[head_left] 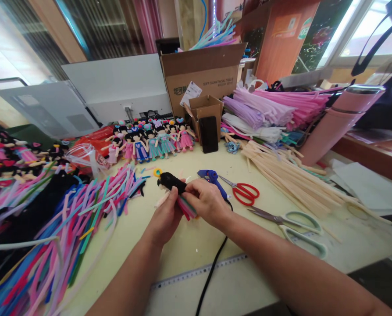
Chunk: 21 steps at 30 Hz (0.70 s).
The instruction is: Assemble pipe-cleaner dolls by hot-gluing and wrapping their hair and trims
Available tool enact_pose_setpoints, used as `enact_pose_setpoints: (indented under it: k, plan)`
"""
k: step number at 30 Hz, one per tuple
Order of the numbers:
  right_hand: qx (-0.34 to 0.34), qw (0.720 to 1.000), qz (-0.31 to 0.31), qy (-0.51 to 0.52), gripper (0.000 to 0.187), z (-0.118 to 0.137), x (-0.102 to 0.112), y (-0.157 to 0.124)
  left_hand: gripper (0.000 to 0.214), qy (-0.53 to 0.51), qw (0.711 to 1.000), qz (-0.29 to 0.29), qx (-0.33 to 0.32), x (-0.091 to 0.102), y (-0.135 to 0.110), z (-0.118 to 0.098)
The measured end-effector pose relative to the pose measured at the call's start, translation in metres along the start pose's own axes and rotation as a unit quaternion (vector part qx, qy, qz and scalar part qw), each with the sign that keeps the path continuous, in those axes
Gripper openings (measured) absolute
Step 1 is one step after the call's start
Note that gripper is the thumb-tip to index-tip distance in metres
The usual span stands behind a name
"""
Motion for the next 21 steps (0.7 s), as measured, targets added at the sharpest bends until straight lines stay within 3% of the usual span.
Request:
enact_pose_setpoints:
  k: [3,8,12,17,21]
  plan:
    - [-0.057,0.996,0.007,0.075,0.012,-0.012,0.0,0.003,0.031,-0.016,1.0,0.004,0.005,0.002,0.001,-0.005]
    - [-0.154,0.961,0.017,0.227,0.014,-0.028,0.0,0.008,0.036,-0.036,0.999,0.033,0.018,0.003,0.002,-0.013]
    - [-0.162,0.957,0.022,0.238,0.014,-0.028,-0.003,0.007,0.038,-0.028,0.998,0.053,0.028,0.001,0.0,-0.008]
    - [-0.121,0.965,0.019,0.232,0.009,-0.022,-0.005,0.006,0.039,-0.02,0.996,0.081,0.03,-0.004,-0.001,-0.005]
    - [-0.15,0.957,0.026,0.245,0.014,-0.024,0.0,0.009,0.038,-0.03,0.997,0.072,0.027,0.0,-0.001,-0.012]
Point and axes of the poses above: each hand's wrist, its own y-axis towards the middle knuckle, its own x-axis out of the back of the hand, z = x × y, the point moved 7 cm from there along y, towards the middle knuckle, and after that the axes turned 3 degrees about -y, right-handed, at the moved point
